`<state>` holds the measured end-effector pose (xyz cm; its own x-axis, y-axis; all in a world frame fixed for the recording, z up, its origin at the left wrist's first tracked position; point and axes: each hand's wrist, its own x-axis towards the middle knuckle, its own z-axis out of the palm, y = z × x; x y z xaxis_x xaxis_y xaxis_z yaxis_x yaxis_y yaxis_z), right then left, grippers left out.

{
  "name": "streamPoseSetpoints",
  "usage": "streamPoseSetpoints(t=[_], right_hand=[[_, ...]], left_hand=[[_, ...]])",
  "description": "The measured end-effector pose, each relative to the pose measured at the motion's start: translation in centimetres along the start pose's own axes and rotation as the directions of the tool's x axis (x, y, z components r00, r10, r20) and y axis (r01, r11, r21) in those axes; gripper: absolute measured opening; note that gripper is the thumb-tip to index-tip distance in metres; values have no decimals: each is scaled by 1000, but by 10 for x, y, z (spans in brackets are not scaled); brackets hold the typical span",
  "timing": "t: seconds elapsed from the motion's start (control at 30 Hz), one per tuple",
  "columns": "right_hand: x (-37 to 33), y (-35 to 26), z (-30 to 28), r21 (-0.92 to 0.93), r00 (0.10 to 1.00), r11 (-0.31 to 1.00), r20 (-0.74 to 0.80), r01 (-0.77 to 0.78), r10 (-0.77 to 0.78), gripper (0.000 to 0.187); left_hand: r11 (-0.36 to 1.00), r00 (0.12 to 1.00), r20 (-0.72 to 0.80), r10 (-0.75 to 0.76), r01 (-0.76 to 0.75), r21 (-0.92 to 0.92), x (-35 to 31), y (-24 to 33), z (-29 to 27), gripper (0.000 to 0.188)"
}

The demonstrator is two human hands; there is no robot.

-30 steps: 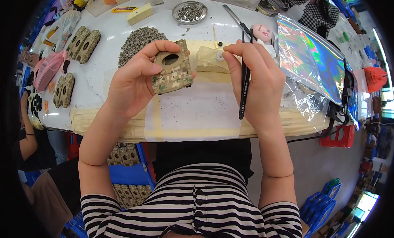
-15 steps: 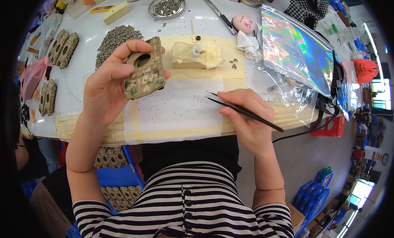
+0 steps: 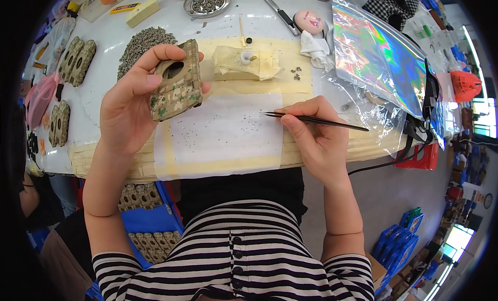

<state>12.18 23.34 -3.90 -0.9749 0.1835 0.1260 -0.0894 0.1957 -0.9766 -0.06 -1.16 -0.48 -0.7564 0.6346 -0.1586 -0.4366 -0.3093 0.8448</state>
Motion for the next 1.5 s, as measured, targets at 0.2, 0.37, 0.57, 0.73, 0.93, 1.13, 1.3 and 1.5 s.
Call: streamPoseSetpoints(t=[0.2,0.37,0.57,0.73,0.93,1.13,1.3,1.5], right_hand=[[-1,2,1,-20,1000,1000,-19,1,-1,8],[-1,3,1,-26,1000,1000,-24,9,-10,8],[1,-6,4,33,982,984,-76,176,-173,9],[19,-33,22,-212,808,784,54,583,-586,21],[39,-48,43,-374,543,432,278,821,-792,32],[39,-48,49,-399,500,366,314,841,-807,30],[38,-49,49,-409,495,351,329,842,-804,29],[37,-48,50,-409,508,366,325,836,-798,29]], left_hand=[[1000,1000,5,5,-5,19,-1,0,0,40],[991,1000,13,-2,0,134,0,1,0,28],[969,999,-40,14,-3,246,-3,0,0,16],[957,999,49,4,-18,290,-6,1,-1,11],[963,981,173,-93,45,264,-8,8,7,14],[961,986,155,-63,18,277,-9,5,3,13],[967,987,152,-60,20,253,-8,3,3,13],[965,988,152,-22,-18,260,-8,-1,2,13]])
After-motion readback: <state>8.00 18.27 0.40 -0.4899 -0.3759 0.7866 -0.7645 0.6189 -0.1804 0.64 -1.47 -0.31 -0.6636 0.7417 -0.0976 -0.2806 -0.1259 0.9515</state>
